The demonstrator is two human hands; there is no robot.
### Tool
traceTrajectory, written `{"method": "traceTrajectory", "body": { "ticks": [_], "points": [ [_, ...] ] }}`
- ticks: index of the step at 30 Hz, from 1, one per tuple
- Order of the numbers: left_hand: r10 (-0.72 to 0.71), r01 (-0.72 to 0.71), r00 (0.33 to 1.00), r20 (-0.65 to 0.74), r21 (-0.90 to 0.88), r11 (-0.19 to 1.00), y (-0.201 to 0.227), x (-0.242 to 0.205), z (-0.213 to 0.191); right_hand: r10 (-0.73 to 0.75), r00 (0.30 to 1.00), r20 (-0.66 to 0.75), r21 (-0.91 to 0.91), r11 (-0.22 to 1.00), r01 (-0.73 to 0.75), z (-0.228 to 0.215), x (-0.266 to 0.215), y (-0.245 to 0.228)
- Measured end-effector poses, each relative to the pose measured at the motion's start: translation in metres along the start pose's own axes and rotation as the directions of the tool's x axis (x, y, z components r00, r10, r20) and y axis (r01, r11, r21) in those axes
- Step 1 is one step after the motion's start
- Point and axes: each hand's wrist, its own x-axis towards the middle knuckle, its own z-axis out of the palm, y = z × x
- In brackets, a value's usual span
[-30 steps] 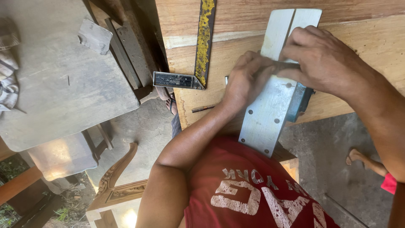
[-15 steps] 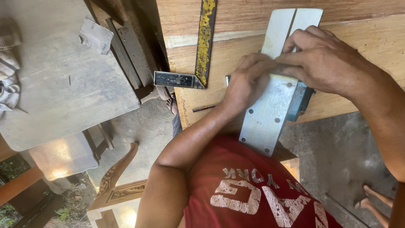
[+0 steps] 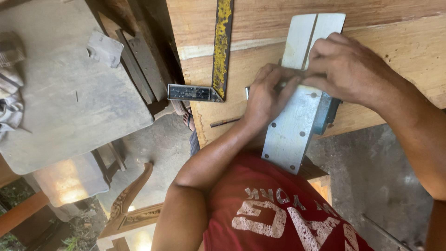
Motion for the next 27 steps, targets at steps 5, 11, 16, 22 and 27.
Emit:
{"method": "traceTrajectory", "body": {
  "ticks": [5,11,16,22,27],
  "points": [
    [0.293,-0.292,0.956,-0.037,0.02,0.956,-0.002,-0.003,-0.002,-0.049,0.996,-0.07,0.057,0.997,0.053,0.001,-0.003,-0.001],
    [-0.033,0.033,0.999,0.012,0.008,0.999,-0.008,-0.005,0.003,-0.041,0.999,-0.01,-0.014,0.999,0.041,0.007,-0.003,-0.003],
    [0.184,-0.184,0.982,-0.04,0.015,0.983,-0.009,-0.006,0.002,-0.044,0.995,-0.087,0.009,0.999,0.045,0.007,-0.006,-0.002],
    [0.036,-0.036,0.999,-0.001,0.068,0.997,-0.005,-0.002,0.001,-0.022,0.999,-0.034,0.081,0.996,0.024,0.007,-0.005,0.0],
    [0.203,-0.202,0.979,-0.014,0.031,0.979,-0.003,-0.001,-0.003,-0.024,0.995,-0.092,0.096,0.995,0.033,0.004,-0.003,-0.001]
  ]
}}
